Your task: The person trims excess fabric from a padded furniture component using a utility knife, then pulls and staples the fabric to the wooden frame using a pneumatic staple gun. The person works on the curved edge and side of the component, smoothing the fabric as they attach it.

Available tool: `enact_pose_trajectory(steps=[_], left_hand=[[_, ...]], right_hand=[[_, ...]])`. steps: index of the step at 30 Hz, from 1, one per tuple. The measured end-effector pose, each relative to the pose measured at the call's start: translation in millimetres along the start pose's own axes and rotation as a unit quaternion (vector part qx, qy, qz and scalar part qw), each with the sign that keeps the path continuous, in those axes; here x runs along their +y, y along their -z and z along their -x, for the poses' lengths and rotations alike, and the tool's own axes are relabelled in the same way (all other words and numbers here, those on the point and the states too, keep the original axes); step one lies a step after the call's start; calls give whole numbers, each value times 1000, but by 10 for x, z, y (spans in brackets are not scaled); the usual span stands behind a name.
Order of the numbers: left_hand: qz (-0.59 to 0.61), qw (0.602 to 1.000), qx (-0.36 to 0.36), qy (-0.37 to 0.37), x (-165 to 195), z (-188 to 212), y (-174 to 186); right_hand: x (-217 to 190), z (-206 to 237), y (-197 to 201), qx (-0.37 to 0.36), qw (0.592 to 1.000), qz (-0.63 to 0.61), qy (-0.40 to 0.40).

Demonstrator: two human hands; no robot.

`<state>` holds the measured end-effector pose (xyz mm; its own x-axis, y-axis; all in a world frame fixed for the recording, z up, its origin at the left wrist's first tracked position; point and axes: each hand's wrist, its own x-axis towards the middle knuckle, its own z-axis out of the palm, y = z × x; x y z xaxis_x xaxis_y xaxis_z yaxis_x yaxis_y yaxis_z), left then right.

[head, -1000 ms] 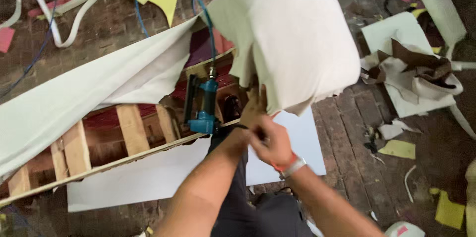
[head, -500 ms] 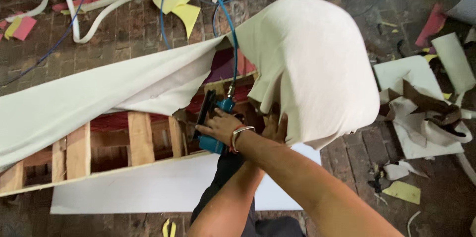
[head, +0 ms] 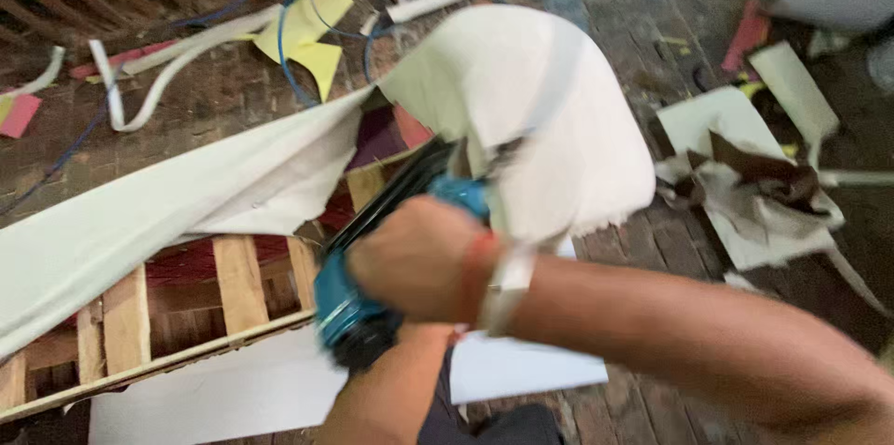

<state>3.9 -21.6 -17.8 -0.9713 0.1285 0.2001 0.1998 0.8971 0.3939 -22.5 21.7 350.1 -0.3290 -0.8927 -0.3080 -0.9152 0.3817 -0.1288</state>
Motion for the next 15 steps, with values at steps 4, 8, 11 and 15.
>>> enact_pose_trajectory(steps=[4,8,11,15], left_hand=[[3,999,-39,2,23,-79,-45],[-12,995,-16,-100,-25,-237,-51],[10,996,-67,-59,-62,-282,-9],[43,995,-58,-63,-53,-267,110]], right_hand=[[438,1430,-685,160,944,-83,-276],[178,1952,-2218,490,727,-374,-304],[-168,1517,-3325,489,637,-419,-423],[-330,808,-3994,522,567,-497,-399]])
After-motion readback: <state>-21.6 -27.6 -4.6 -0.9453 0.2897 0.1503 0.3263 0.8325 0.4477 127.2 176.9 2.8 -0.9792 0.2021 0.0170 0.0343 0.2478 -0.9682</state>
